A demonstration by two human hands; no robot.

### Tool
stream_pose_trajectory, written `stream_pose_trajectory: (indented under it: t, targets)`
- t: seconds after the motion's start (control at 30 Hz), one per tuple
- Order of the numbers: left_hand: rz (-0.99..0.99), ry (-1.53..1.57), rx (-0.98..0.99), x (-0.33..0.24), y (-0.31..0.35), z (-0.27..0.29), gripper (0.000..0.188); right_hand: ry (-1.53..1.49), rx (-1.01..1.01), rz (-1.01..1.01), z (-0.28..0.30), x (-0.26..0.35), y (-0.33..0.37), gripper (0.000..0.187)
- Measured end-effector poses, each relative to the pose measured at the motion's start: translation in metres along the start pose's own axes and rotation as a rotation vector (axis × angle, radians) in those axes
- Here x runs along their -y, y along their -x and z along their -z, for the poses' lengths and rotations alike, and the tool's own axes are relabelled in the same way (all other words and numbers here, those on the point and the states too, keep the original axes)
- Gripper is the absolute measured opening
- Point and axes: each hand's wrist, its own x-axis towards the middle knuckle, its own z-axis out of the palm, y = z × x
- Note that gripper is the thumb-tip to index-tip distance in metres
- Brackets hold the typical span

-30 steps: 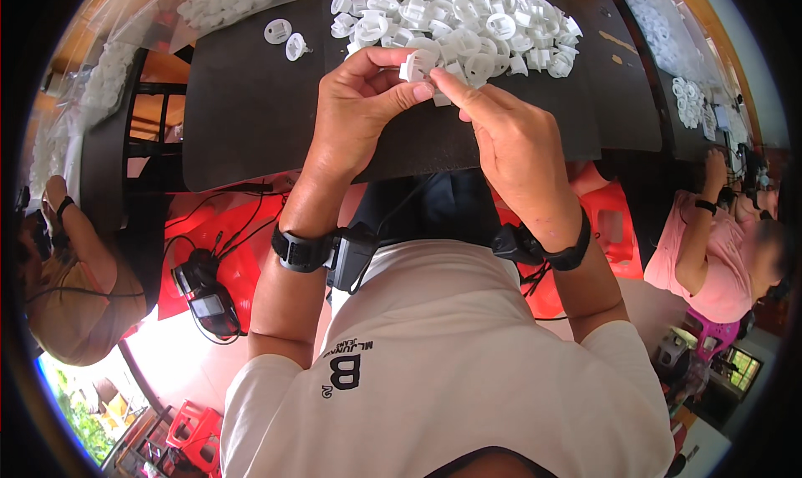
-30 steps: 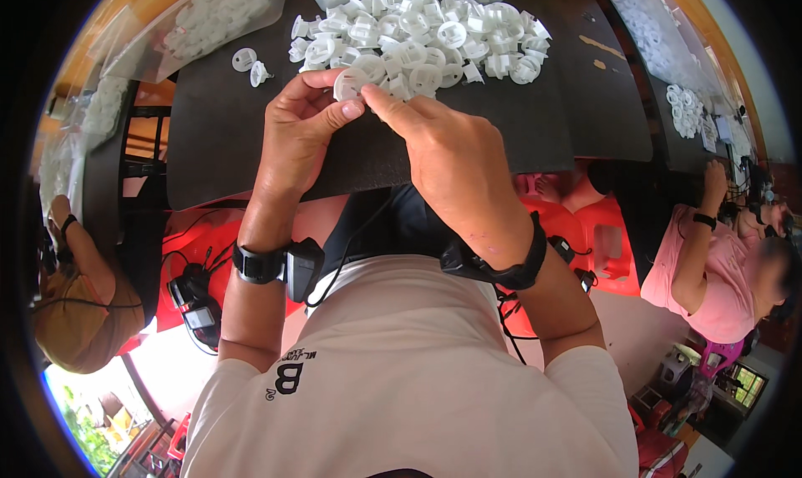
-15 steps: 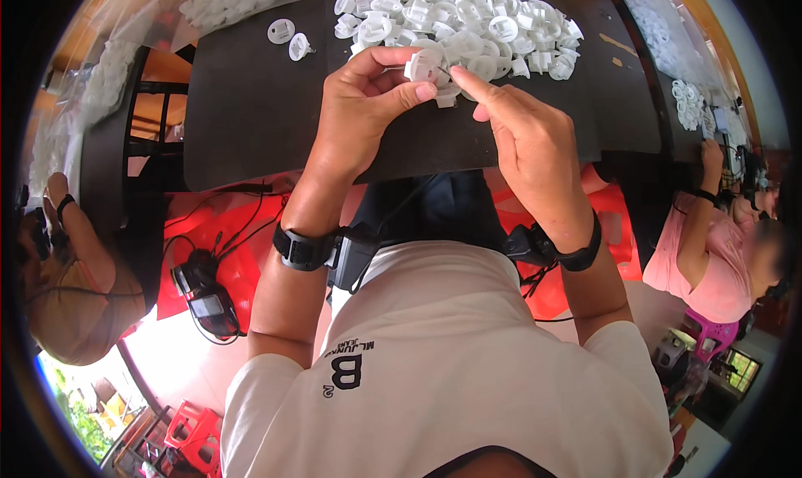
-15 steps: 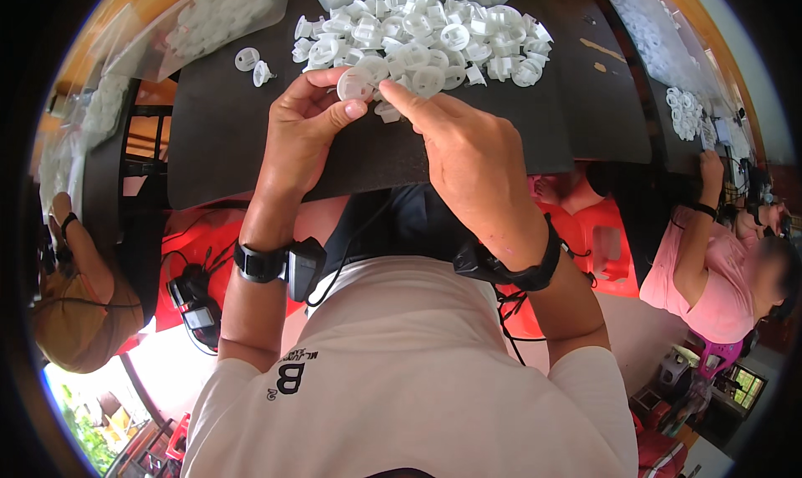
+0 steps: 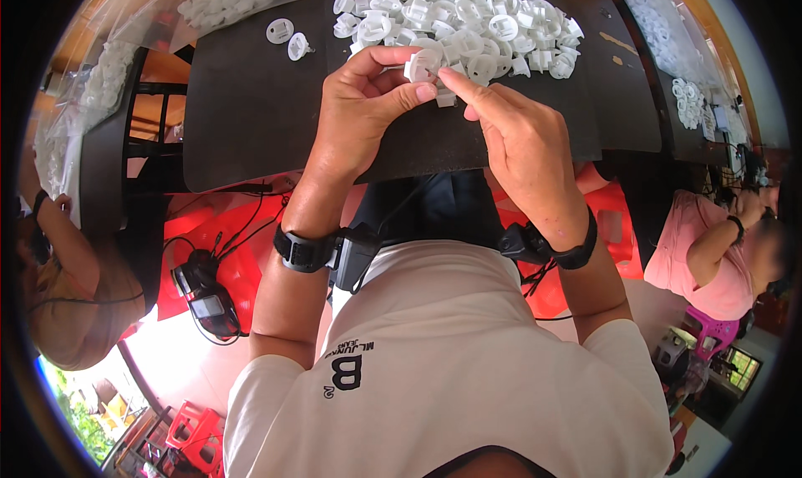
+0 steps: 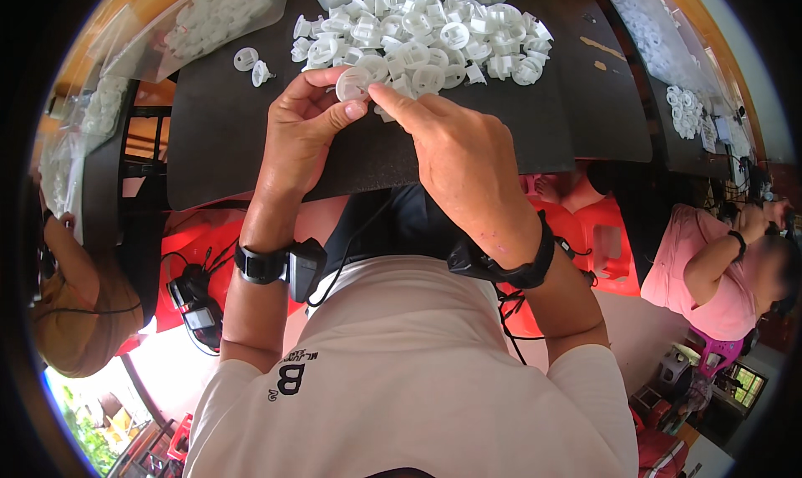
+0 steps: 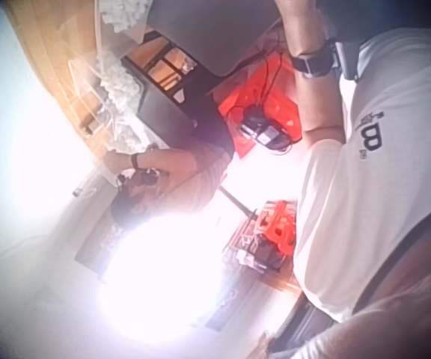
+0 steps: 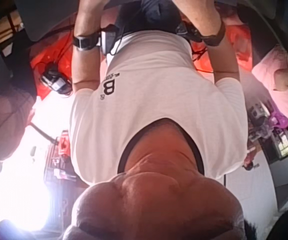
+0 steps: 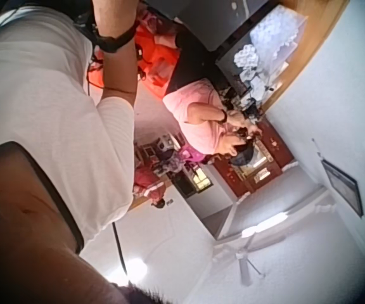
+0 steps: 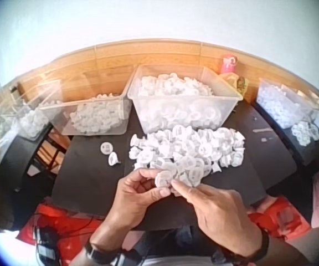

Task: Assembling small white plastic caps by inserting small metal components into them using a fine tool.

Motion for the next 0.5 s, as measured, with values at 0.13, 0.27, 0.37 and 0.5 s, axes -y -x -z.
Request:
stream_pose_trajectory:
  t: [0.13, 0.27, 0.37, 0.5]
  targets:
    - [0.001, -0.011, -0.011, -0.0005, 0.0012, -0.0015, 0.031, 0.000, 0.016, -0.023, 0.0000, 0.0031, 0.0004, 0.052]
    - [0.000, -0.011, -0.009, 0.0003, 0.0006, -0.0020, 0.031, 0.019, 0.005, -0.022, -0.0012, 0.0030, 0.0004, 0.053]
    - [-0.028, -0.015, -0.005, 0.0011, 0.0013, -0.0027, 0.030, 0.057, 0.005, -0.023, -0.0009, 0.0062, 0.0006, 0.053]
    - [-0.070, -0.060, -0.011, 0.0026, 0.0005, -0.0045, 0.030, 0.113, 0.053, -0.033, 0.0049, 0.0096, -0.0038, 0.053]
